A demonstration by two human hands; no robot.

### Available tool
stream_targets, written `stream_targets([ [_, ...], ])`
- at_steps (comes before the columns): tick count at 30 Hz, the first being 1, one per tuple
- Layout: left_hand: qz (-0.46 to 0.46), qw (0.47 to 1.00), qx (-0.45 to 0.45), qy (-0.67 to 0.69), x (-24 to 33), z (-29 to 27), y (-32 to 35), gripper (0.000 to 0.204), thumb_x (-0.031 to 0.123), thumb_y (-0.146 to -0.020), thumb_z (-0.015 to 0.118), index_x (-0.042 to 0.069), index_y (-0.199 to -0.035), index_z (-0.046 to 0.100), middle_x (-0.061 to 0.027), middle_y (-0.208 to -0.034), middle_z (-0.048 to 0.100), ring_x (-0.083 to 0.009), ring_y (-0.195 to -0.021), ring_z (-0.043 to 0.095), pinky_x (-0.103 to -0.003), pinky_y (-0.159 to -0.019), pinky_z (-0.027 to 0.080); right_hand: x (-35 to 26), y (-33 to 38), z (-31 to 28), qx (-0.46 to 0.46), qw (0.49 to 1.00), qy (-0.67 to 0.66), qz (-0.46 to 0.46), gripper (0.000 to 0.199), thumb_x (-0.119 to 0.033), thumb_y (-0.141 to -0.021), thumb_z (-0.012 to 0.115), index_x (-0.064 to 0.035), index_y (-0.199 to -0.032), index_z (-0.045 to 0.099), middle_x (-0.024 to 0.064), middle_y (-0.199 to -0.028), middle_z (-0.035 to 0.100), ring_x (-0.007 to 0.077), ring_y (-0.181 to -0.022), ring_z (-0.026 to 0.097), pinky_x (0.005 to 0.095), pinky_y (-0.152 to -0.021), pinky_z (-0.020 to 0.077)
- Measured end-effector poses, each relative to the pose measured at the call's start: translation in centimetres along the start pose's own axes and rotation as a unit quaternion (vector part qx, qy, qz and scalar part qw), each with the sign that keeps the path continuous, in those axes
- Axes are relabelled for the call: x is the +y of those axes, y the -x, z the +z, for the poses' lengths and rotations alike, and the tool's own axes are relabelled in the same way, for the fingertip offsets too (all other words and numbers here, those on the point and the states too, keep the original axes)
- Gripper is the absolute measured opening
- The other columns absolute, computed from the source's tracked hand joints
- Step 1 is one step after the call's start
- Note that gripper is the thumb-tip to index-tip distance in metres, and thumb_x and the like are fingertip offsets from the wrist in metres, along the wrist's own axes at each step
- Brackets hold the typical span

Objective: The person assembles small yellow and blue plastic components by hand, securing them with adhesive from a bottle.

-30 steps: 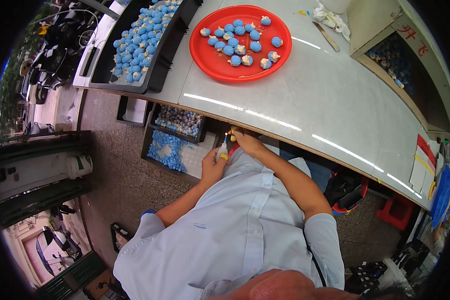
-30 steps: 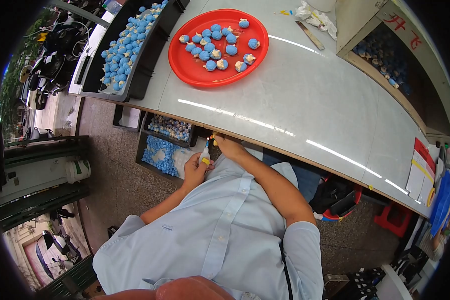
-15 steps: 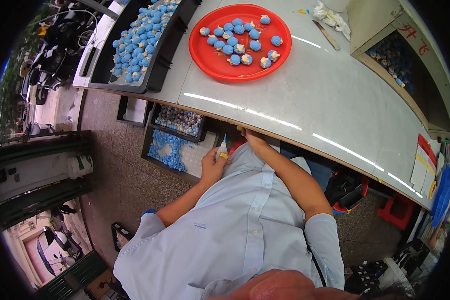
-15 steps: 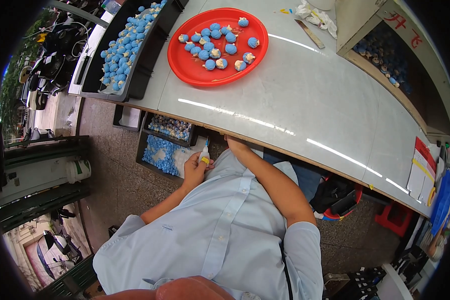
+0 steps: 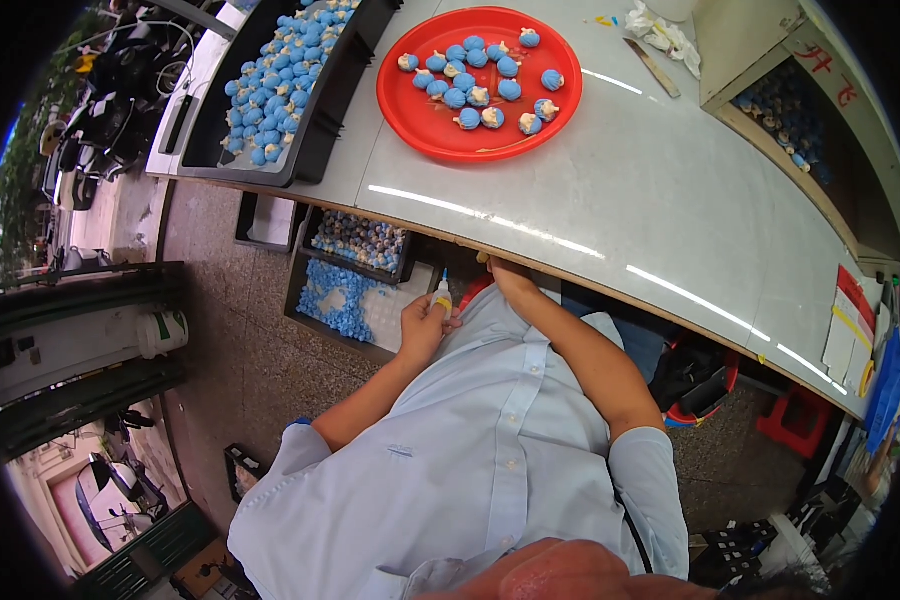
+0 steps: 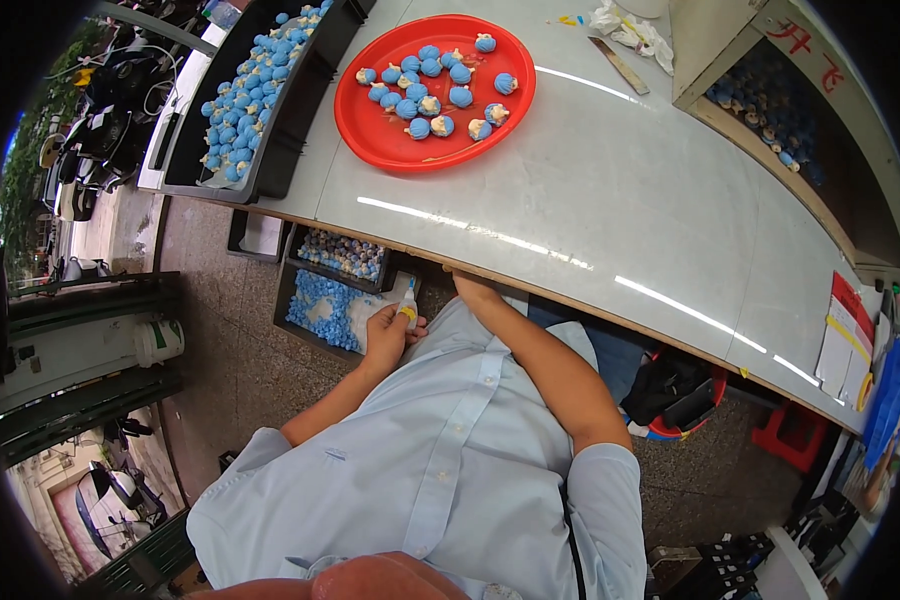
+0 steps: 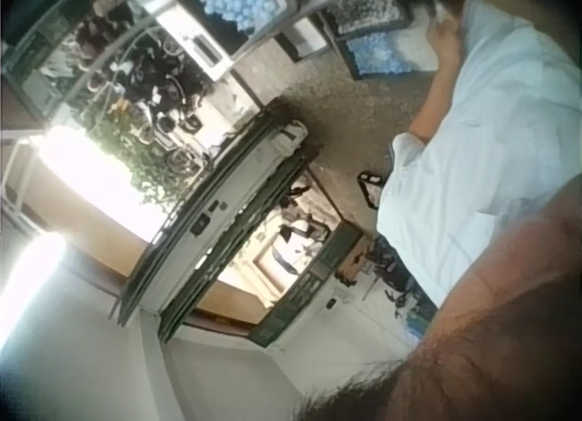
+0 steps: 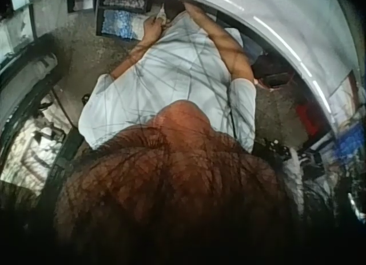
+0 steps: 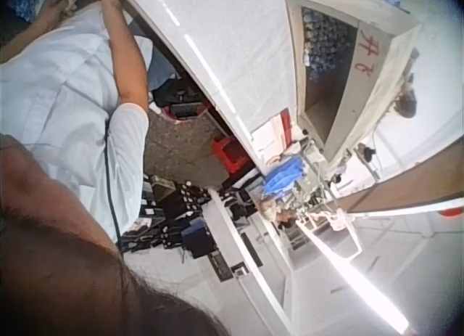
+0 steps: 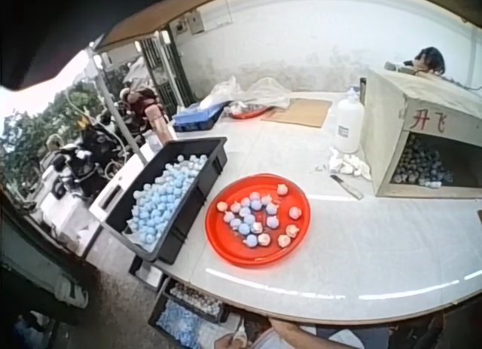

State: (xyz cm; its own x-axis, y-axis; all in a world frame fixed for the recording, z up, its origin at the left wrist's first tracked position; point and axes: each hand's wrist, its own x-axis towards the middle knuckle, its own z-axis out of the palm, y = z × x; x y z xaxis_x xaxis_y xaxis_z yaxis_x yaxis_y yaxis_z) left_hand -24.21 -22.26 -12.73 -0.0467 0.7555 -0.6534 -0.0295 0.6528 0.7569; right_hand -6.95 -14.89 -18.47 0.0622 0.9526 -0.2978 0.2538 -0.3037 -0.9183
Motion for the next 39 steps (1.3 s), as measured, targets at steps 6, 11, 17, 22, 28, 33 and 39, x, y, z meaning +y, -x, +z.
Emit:
stream_targets([
  [6,0.000,1.000,-0.006,-0.023,-0.2,0.2,-0.4,0.027,0.015,-0.093,0.047,-0.003,-0.109,0.057,-0.0132,-0.089,0.068,-0.0163,-0.068,0.067,-0.024,-0.058,0.049,4.5,-1.7,1.3,0.034,0.995,0.036,-0.085,0.036,-0.029,-0.099,0.041,-0.0066,-0.077,0.058,0.0016,-0.066,0.053,0.0114,-0.061,0.050,0.0284,-0.057,0.0408],
  [11,-0.007,1.000,0.001,-0.021,-0.2,0.1,-0.4,0.027,0.016,-0.093,0.048,-0.004,-0.108,0.058,-0.0134,-0.089,0.068,-0.0163,-0.068,0.067,-0.024,-0.057,0.049,5.3,-1.8,1.6,0.036,0.994,0.038,-0.099,0.035,-0.028,-0.099,0.041,-0.0067,-0.077,0.059,0.0018,-0.067,0.054,0.0108,-0.061,0.050,0.0275,-0.057,0.0410],
  [17,-0.011,1.000,0.002,-0.017,0.1,0.3,-0.3,0.026,0.016,-0.093,0.048,-0.004,-0.107,0.058,-0.0136,-0.088,0.068,-0.0166,-0.068,0.067,-0.025,-0.057,0.050,6.3,-2.1,1.9,0.044,0.996,0.000,-0.073,0.036,-0.030,-0.099,0.041,-0.0071,-0.078,0.059,0.0017,-0.068,0.055,0.0101,-0.061,0.049,0.0266,-0.057,0.0409],
  [22,-0.009,1.000,0.003,-0.005,-0.5,-0.2,-0.5,0.027,0.016,-0.092,0.050,-0.005,-0.109,0.058,-0.0136,-0.087,0.069,-0.0172,-0.068,0.068,-0.023,-0.055,0.050,3.5,-1.2,1.1,0.000,0.998,-0.067,-0.002,0.037,-0.032,-0.099,0.041,-0.0075,-0.078,0.059,0.0015,-0.068,0.055,0.0099,-0.061,0.049,0.0261,-0.057,0.0407],
  [28,-0.010,1.000,0.003,-0.008,-0.2,0.0,-0.4,0.027,0.015,-0.093,0.049,-0.005,-0.108,0.058,-0.0139,-0.087,0.069,-0.0173,-0.068,0.068,-0.023,-0.055,0.050,3.6,-1.2,1.1,0.002,0.995,-0.098,0.010,0.040,-0.036,-0.099,0.040,-0.0081,-0.078,0.059,0.0010,-0.068,0.055,0.0095,-0.061,0.048,0.0250,-0.058,0.0401],
  [33,-0.013,1.000,0.000,-0.009,0.0,0.2,-0.3,0.026,0.014,-0.093,0.049,-0.005,-0.109,0.057,-0.0141,-0.088,0.068,-0.0172,-0.069,0.068,-0.023,-0.055,0.049,4.3,-1.6,1.1,-0.001,0.996,-0.089,0.009,0.036,-0.034,-0.098,0.043,-0.0076,-0.079,0.058,0.0010,-0.070,0.054,0.0107,-0.063,0.048,0.0260,-0.060,0.0407],
  [39,0.023,0.999,-0.002,0.024,-1.2,-0.6,-0.3,0.026,0.013,-0.094,0.048,-0.003,-0.115,0.050,-0.0141,-0.095,0.067,-0.0182,-0.078,0.068,-0.024,-0.062,0.052,-0.5,-0.5,-0.9,-0.134,0.987,0.082,-0.029,0.038,-0.026,-0.092,0.050,-0.0064,-0.124,0.053,0.0203,-0.129,0.052,0.0301,-0.124,0.045,0.0402,-0.106,0.0321],
])
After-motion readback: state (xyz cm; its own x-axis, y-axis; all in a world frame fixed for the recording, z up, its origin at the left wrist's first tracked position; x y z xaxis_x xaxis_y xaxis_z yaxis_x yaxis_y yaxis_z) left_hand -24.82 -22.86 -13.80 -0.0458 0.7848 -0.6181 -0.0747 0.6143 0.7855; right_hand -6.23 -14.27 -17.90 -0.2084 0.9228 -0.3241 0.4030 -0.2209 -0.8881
